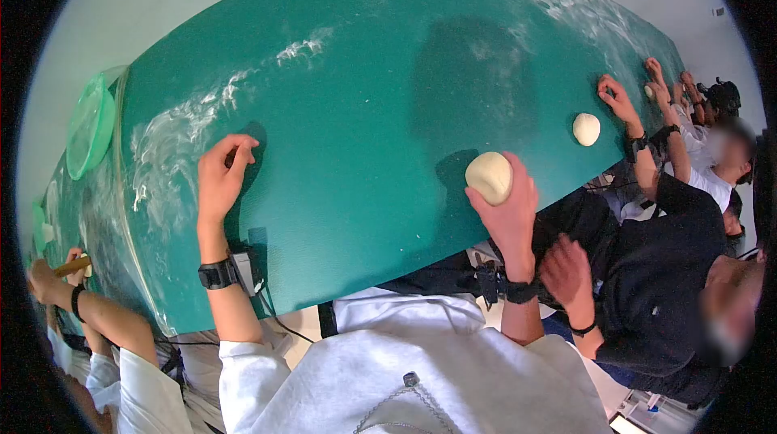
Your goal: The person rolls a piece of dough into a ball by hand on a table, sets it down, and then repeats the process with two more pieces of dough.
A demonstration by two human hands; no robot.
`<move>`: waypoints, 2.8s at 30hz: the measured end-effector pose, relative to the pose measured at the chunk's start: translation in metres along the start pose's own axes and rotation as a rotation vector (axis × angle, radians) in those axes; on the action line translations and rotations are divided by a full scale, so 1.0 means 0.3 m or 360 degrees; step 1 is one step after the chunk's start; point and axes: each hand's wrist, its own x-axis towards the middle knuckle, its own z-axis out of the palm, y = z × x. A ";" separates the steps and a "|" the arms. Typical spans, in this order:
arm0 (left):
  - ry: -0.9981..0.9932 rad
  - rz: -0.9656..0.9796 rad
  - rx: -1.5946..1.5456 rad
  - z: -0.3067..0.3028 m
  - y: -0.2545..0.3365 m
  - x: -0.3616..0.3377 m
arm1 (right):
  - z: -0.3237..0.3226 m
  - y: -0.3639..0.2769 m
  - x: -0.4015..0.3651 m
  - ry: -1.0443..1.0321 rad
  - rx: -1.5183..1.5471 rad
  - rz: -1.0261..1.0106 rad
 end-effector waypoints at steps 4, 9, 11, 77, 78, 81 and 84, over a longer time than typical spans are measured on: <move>-0.0004 -0.0008 -0.0015 -0.001 -0.008 -0.003 | 0.009 -0.004 0.027 0.0137 0.0360 0.0064; -0.0004 -0.0007 0.0013 -0.002 0.005 -0.002 | -0.002 -0.026 -0.006 0.0439 0.0602 0.0019; 0.0024 0.0074 -0.0019 0.007 -0.014 -0.001 | 0.003 -0.020 -0.001 0.0209 0.0325 0.0058; 0.0010 0.0049 -0.0039 0.003 0.004 0.004 | 0.001 -0.004 0.047 0.0136 0.0291 -0.0704; -0.0007 0.0016 -0.0006 -0.002 0.002 0.004 | 0.008 -0.005 0.062 0.0187 0.0438 -0.0643; -0.0018 -0.0029 -0.0007 -0.005 0.008 -0.007 | -0.005 0.002 0.075 0.0358 0.0602 -0.0426; 0.0014 0.0033 -0.0020 -0.008 0.000 0.000 | -0.134 -0.089 0.078 0.0415 0.0439 -0.0338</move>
